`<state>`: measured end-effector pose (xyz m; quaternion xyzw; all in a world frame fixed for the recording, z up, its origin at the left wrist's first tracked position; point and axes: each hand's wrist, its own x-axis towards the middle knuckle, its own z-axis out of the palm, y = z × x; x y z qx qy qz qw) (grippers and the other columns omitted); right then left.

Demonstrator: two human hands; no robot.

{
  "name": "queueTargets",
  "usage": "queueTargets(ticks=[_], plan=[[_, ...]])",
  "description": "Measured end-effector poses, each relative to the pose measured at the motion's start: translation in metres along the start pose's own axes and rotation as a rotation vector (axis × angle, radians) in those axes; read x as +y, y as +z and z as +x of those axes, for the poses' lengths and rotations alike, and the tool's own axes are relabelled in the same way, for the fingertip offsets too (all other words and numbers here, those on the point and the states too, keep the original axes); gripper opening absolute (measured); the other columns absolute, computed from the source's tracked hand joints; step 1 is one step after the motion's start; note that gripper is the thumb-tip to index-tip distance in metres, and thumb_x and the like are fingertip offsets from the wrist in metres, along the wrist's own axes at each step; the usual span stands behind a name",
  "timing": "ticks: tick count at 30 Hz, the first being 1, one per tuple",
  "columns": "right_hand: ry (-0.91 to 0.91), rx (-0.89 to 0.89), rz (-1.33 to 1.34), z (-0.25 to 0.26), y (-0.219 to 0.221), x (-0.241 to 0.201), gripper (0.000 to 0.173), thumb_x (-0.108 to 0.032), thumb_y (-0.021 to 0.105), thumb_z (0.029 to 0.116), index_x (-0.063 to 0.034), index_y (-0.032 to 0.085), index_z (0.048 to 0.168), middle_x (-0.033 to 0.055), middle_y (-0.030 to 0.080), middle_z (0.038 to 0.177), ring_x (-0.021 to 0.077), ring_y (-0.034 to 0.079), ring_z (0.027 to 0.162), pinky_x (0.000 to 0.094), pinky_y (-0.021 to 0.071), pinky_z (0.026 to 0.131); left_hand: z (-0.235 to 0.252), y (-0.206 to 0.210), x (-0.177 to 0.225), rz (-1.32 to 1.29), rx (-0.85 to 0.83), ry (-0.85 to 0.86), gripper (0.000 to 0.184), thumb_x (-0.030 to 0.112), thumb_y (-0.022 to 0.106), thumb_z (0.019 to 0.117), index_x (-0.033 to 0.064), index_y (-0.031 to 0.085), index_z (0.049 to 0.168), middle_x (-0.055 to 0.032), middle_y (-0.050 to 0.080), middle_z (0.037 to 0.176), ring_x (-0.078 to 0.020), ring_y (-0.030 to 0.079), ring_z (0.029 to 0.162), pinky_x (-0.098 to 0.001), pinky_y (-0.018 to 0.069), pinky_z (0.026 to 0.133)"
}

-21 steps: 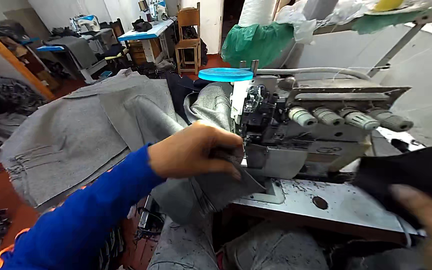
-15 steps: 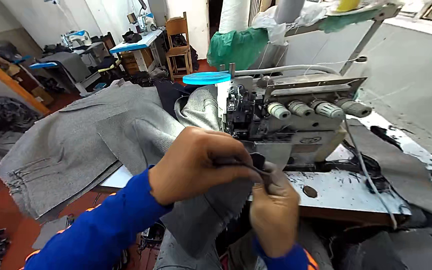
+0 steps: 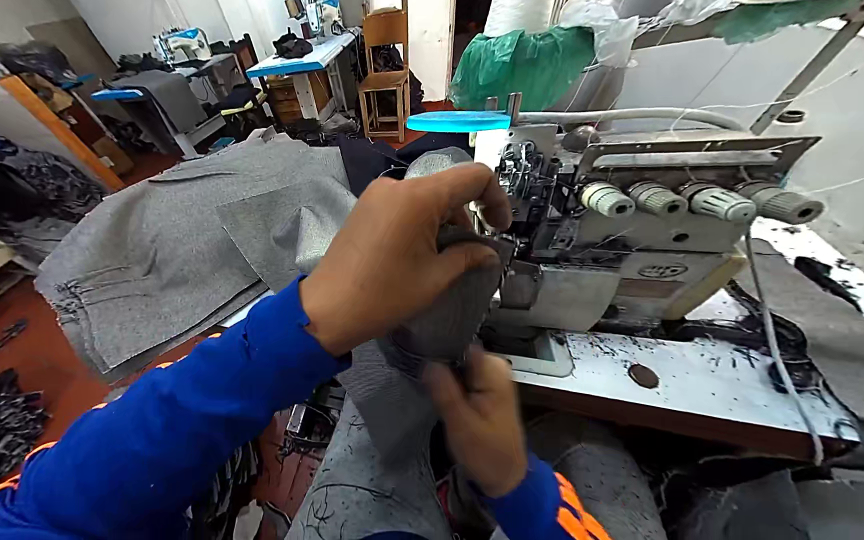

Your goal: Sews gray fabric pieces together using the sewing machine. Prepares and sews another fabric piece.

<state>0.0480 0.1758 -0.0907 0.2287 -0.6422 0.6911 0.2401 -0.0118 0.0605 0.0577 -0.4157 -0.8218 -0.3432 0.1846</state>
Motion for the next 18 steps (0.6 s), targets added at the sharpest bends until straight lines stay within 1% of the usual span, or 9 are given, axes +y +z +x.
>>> queueTargets(ticks=[2,5,8,9,11,12,14,16,18], plan=[[0.051,-0.063,0.005,-0.015,0.016,0.013,0.024,-0.016,0.06,0.099,0.0037,0.072,0.094,0.0027,0.074,0.085,-0.0038,0.068,0.084,0.0174,0.0569,0.078,0.005,0.006,-0.011,0.239,0.003,0.077,0.02,0.01,0.079,0.0855,0.0088,0.071,0.104,0.0002,0.074,0.084,-0.0115,0.068,0.077,-0.0355,0.0535,0.078],[0.256,-0.044,0.231,-0.038,0.019,0.022,0.02,-0.008,0.055,0.1016,0.001,0.072,0.094,-0.0041,0.074,0.089,-0.0046,0.068,0.088,0.0195,0.0576,0.084,-0.007,0.049,-0.073,0.294,-0.018,0.157,0.015,0.007,0.081,0.0811,0.0098,0.078,0.095,-0.0057,0.075,0.086,-0.0274,0.068,0.093,-0.0538,0.0418,0.097],[0.34,-0.058,0.252,-0.051,-0.004,0.028,0.024,-0.017,0.054,0.1049,-0.0075,0.073,0.095,-0.0099,0.075,0.091,-0.0047,0.069,0.09,0.0208,0.0594,0.084,-0.033,0.076,-0.091,0.452,0.085,0.277,0.013,0.012,0.068,0.0949,0.0169,0.08,0.094,-0.0063,0.074,0.11,-0.028,0.063,0.113,-0.0471,0.0425,0.1],[0.318,-0.071,0.214,-0.056,-0.01,0.03,0.025,-0.021,0.055,0.1053,-0.0082,0.073,0.095,-0.0107,0.075,0.091,-0.0064,0.068,0.09,0.0192,0.0582,0.084,-0.038,0.078,-0.084,0.522,0.106,0.307,0.017,0.009,0.065,0.0952,0.0166,0.08,0.092,-0.0065,0.075,0.109,-0.0268,0.063,0.109,-0.0429,0.0421,0.095],[0.27,-0.079,0.151,-0.062,-0.019,0.032,0.028,-0.027,0.055,0.1058,-0.0091,0.073,0.095,-0.0114,0.074,0.091,-0.009,0.067,0.091,0.0163,0.0565,0.084,-0.046,0.085,-0.06,0.591,0.074,0.24,0.018,0.003,0.061,0.0939,0.0082,0.079,0.092,-0.0072,0.073,0.091,-0.0259,0.065,0.095,-0.0426,0.044,0.088],[0.253,-0.083,0.118,-0.062,-0.022,0.032,0.029,-0.029,0.054,0.106,-0.0096,0.073,0.096,-0.0119,0.074,0.091,-0.0103,0.066,0.092,0.015,0.0558,0.084,-0.049,0.09,-0.047,0.598,0.039,0.16,0.017,0.007,0.061,0.0957,0.0057,0.078,0.095,-0.0081,0.073,0.09,-0.0254,0.067,0.093,-0.0431,0.0478,0.087],[0.234,-0.086,0.067,-0.062,-0.026,0.031,0.032,-0.032,0.052,0.1068,-0.009,0.071,0.096,-0.0122,0.072,0.088,-0.0129,0.063,0.09,0.0124,0.0538,0.083,-0.058,0.101,-0.029,0.59,-0.005,0.031,0.026,0.021,0.059,0.1004,0.0046,0.076,0.11,-0.0099,0.076,0.106,-0.025,0.071,0.103,-0.0431,0.0531,0.092],[0.22,-0.086,0.056,-0.062,-0.028,0.032,0.033,-0.032,0.051,0.107,-0.0076,0.069,0.095,-0.0106,0.071,0.086,-0.0135,0.062,0.088,0.0109,0.0527,0.081,-0.067,0.111,-0.028,0.582,0.018,0.006,0.031,0.021,0.059,0.0998,0.0056,0.074,0.121,-0.011,0.074,0.121,-0.0254,0.07,0.114,-0.0401,0.0541,0.098],[0.212,-0.083,0.064,-0.061,-0.03,0.034,0.032,-0.03,0.052,0.1069,-0.0054,0.069,0.095,-0.0082,0.071,0.085,-0.0123,0.063,0.086,0.0113,0.0527,0.08,-0.069,0.115,-0.033,0.543,0.04,0.02,0.03,0.018,0.058,0.1001,0.0054,0.073,0.123,-0.012,0.073,0.123,-0.0258,0.068,0.118,-0.0382,0.0533,0.101]])
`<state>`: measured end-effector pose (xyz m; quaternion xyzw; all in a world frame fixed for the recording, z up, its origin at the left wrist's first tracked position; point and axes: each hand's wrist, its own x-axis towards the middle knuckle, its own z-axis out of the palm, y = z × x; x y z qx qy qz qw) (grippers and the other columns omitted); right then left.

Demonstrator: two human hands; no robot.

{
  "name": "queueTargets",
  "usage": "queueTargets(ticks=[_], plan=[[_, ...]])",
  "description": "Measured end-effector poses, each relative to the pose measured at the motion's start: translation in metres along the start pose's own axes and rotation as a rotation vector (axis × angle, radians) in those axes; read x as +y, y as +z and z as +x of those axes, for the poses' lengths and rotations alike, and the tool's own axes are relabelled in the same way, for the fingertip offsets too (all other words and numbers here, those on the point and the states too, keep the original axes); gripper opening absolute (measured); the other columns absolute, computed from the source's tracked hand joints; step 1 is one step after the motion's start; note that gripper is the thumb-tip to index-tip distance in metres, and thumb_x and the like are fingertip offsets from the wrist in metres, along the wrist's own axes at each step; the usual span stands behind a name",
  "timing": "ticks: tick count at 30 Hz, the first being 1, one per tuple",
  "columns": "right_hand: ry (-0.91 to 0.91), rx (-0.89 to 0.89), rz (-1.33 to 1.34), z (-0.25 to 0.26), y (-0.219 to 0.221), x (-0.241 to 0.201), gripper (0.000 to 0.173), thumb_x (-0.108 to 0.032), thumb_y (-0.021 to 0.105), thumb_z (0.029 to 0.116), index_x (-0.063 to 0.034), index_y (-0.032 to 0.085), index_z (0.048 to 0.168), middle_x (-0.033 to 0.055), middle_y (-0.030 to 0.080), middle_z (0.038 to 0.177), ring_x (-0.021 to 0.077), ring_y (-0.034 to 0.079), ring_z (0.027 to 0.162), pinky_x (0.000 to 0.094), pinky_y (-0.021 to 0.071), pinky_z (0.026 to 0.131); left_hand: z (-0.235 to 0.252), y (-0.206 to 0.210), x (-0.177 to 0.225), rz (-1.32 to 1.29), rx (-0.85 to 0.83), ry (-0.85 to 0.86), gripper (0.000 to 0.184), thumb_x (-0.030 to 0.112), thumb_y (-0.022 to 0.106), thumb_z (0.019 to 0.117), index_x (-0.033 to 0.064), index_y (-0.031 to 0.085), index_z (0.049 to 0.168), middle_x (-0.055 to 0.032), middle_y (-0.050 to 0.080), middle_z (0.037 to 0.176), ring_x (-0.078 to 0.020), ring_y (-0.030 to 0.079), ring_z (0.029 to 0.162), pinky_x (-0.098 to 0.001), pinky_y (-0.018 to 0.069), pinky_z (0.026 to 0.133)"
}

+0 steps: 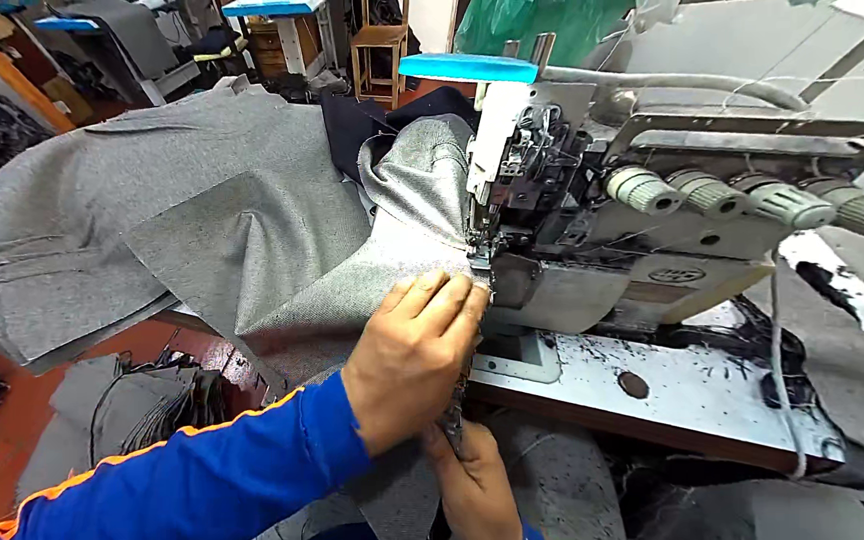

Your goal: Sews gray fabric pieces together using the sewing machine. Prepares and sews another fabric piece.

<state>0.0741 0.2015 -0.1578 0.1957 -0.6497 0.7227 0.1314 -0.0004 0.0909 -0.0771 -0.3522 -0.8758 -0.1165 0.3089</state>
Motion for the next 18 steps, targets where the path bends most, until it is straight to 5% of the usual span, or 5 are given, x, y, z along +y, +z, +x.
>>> queueTargets(ticks=[3,8,12,15,18], plan=[[-0.018,0.01,-0.032,0.007,-0.006,-0.002,0.033,-0.031,0.052,0.1069,-0.0058,0.069,0.096,-0.0089,0.072,0.088,-0.0128,0.063,0.089,0.0109,0.0527,0.082,0.01,0.0,-0.007,-0.087,-0.019,0.004,0.029,0.017,0.059,0.0995,0.0036,0.073,0.121,-0.0159,0.072,0.12,-0.0272,0.069,0.116,-0.0366,0.0548,0.1],[-0.028,0.059,-0.075,0.029,-0.018,-0.017,0.036,-0.032,0.047,0.1089,-0.0095,0.068,0.09,-0.0119,0.071,0.084,-0.0116,0.065,0.088,0.0123,0.0545,0.081,0.038,-0.003,-0.02,-0.175,-0.068,-0.007,0.015,0.012,0.064,0.093,0.0001,0.067,0.101,-0.0149,0.067,0.096,-0.0248,0.071,0.083,-0.0352,0.0589,0.067],[-0.033,0.005,-0.162,0.04,-0.031,-0.019,0.042,-0.032,0.043,0.11,-0.005,0.066,0.086,-0.0081,0.067,0.076,-0.011,0.063,0.079,0.0114,0.0533,0.074,0.03,-0.03,-0.014,-0.21,-0.169,0.084,0.03,0.031,0.062,0.0992,0.0019,0.069,0.102,-0.0141,0.071,0.11,-0.0289,0.067,0.117,-0.0412,0.0549,0.1],[-0.072,-0.041,-0.278,0.043,-0.037,-0.016,0.04,-0.026,0.046,0.1077,-0.0013,0.063,0.081,0.0001,0.063,0.067,-0.0046,0.062,0.067,0.0144,0.0524,0.065,-0.003,-0.036,-0.003,-0.254,-0.164,0.217,0.066,0.064,0.057,0.0945,0.0058,0.064,0.125,-0.0158,0.068,0.131,-0.0305,0.059,0.133,-0.047,0.0456,0.114],[-0.16,-0.017,-0.423,0.05,-0.03,-0.017,0.04,-0.024,0.047,0.1058,-0.0013,0.063,0.078,0.005,0.063,0.066,0.0006,0.064,0.067,0.0155,0.052,0.065,-0.027,-0.024,-0.016,-0.156,-0.182,0.32,0.072,0.05,0.069,0.0924,0.0141,0.046,0.151,-0.0189,0.055,0.149,-0.0297,0.051,0.141,-0.0451,0.0371,0.12]])
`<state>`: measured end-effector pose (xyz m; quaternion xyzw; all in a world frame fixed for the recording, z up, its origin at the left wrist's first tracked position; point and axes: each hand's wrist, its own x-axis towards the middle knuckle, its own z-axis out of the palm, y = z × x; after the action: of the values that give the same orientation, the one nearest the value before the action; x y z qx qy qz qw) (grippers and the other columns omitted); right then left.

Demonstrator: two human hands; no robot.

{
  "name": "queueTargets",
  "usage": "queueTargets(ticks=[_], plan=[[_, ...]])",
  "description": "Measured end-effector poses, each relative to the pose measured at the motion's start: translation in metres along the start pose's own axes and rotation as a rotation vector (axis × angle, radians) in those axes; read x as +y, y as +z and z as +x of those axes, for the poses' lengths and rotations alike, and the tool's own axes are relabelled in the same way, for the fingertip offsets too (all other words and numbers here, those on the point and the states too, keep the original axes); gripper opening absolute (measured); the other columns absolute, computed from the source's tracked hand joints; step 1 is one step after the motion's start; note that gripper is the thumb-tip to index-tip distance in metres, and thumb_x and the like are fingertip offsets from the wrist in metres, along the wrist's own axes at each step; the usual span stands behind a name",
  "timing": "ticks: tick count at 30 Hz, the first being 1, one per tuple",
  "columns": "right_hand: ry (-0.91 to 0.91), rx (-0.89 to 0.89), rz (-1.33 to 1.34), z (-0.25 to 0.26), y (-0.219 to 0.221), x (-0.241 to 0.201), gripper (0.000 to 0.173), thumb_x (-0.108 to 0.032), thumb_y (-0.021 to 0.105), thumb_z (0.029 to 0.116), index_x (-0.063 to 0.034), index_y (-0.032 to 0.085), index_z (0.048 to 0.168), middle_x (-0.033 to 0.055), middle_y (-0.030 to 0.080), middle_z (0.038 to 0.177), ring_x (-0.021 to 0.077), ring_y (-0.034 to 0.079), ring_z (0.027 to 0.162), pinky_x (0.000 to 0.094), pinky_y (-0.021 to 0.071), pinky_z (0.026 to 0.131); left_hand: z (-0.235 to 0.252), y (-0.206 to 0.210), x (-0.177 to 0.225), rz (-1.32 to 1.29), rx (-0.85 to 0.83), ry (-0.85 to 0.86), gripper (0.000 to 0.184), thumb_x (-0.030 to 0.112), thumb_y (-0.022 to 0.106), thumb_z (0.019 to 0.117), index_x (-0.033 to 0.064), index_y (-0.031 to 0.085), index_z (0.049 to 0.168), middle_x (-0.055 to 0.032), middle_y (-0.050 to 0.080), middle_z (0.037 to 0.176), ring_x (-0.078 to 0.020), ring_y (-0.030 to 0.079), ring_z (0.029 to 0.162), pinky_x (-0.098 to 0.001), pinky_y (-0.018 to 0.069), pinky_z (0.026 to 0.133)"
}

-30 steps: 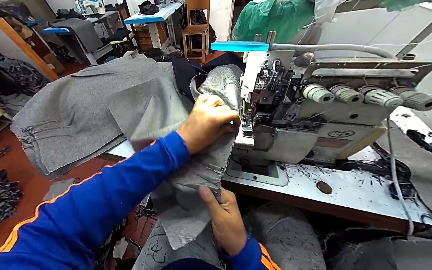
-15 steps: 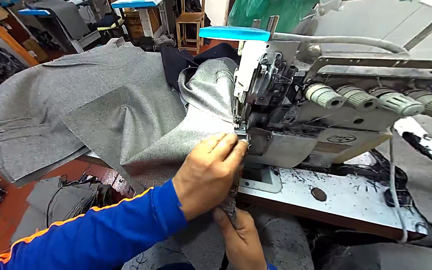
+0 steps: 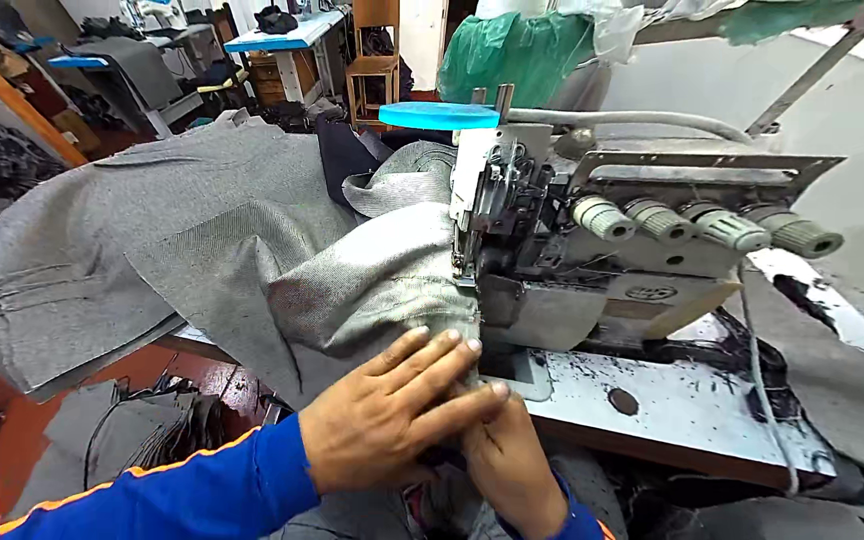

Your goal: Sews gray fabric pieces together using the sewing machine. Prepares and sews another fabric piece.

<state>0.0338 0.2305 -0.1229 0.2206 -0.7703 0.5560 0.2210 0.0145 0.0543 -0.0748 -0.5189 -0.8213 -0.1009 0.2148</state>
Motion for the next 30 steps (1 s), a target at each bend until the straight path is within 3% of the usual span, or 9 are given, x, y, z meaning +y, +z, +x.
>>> queueTargets(ticks=[2,4,7,13,19,22,24,27,30], plan=[[-0.012,0.043,-0.091,0.003,0.005,-0.002,0.042,-0.024,0.045,0.1062,-0.001,0.063,0.076,0.0053,0.059,0.062,0.0031,0.061,0.061,0.0156,0.0496,0.061,-0.006,0.007,-0.013,0.149,0.036,0.034,0.046,0.016,0.055,0.104,0.0153,0.047,0.15,-0.0154,0.058,0.147,-0.0256,0.054,0.139,-0.0423,0.0391,0.118],[0.018,0.085,-0.152,0.006,0.009,-0.005,0.046,-0.025,0.043,0.107,-0.0014,0.063,0.074,0.0035,0.057,0.058,0.0029,0.058,0.054,0.0162,0.0483,0.054,-0.003,0.006,-0.025,0.202,0.12,0.086,0.036,0.004,0.049,0.1055,0.0092,0.058,0.14,-0.0124,0.068,0.135,-0.0219,0.062,0.13,-0.0376,0.0438,0.114],[0.052,0.148,-0.194,0.014,0.011,-0.008,0.044,-0.021,0.042,0.1052,-0.0017,0.062,0.071,0.0018,0.054,0.057,0.0012,0.054,0.053,0.0154,0.045,0.052,0.01,-0.005,-0.039,0.131,0.158,0.169,0.026,0.002,0.05,0.1051,-0.0002,0.066,0.126,-0.0136,0.075,0.12,-0.0219,0.07,0.117,-0.0358,0.0506,0.109],[0.206,0.163,-0.045,0.028,0.015,-0.003,0.043,-0.019,0.04,0.1066,-0.0109,0.059,0.068,-0.009,0.054,0.055,-0.0031,0.053,0.049,0.0156,0.0447,0.047,0.031,-0.006,-0.065,0.012,0.108,0.17,0.023,-0.001,0.055,0.0993,0.0013,0.074,0.113,-0.0119,0.076,0.115,-0.0228,0.071,0.116,-0.0363,0.0528,0.106],[0.068,0.017,-0.131,0.0,0.034,0.003,0.052,-0.024,0.037,0.1083,-0.0047,0.063,0.068,0.0039,0.06,0.059,0.0078,0.059,0.054,0.0232,0.0485,0.05,0.021,-0.002,-0.076,0.029,0.13,0.028,0.025,0.001,0.052,0.1022,0.0008,0.074,0.115,-0.0128,0.075,0.118,-0.0249,0.069,0.118,-0.0375,0.0512,0.108],[0.023,0.156,-0.401,-0.016,0.014,0.023,0.053,-0.027,0.036,0.1094,-0.0005,0.071,0.079,0.0102,0.073,0.078,0.0173,0.071,0.078,0.0306,0.0574,0.078,-0.019,0.02,-0.08,0.079,0.27,-0.217,0.03,0.001,0.05,0.0998,0.0004,0.072,0.121,-0.0165,0.07,0.127,-0.0322,0.062,0.129,-0.0452,0.0461,0.114],[-0.057,0.209,-0.624,-0.025,-0.004,0.048,0.052,-0.026,0.035,0.1087,0.0011,0.072,0.084,0.0145,0.076,0.086,0.0254,0.074,0.089,0.0386,0.0551,0.093,-0.043,0.049,-0.098,0.189,0.323,-0.455,0.041,0.006,0.052,0.0977,0.0065,0.06,0.138,-0.0231,0.057,0.145,-0.0436,0.049,0.14,-0.0612,0.0356,0.116],[-0.257,0.251,-0.933,-0.03,-0.006,0.072,0.046,-0.025,0.037,0.1058,-0.0036,0.071,0.084,0.0117,0.073,0.078,0.0264,0.072,0.078,0.0368,0.0562,0.083,-0.017,0.065,-0.168,0.171,0.174,-0.819,0.086,0.004,0.075,0.0797,0.0244,0.044,0.157,-0.0354,0.017,0.164,-0.0705,0.011,0.144,-0.0893,0.0127,0.105],[-0.256,0.215,-0.978,-0.033,-0.006,0.072,0.043,-0.023,0.037,0.1044,-0.0032,0.07,0.084,0.013,0.071,0.076,0.0278,0.069,0.074,0.0373,0.0546,0.078,0.047,0.087,-0.236,0.097,0.018,-0.889,0.102,-0.008,0.073,0.077,0.0293,0.031,0.163,-0.0298,0.01,0.168,-0.0667,0.004,0.148,-0.0877,0.0088,0.107]])
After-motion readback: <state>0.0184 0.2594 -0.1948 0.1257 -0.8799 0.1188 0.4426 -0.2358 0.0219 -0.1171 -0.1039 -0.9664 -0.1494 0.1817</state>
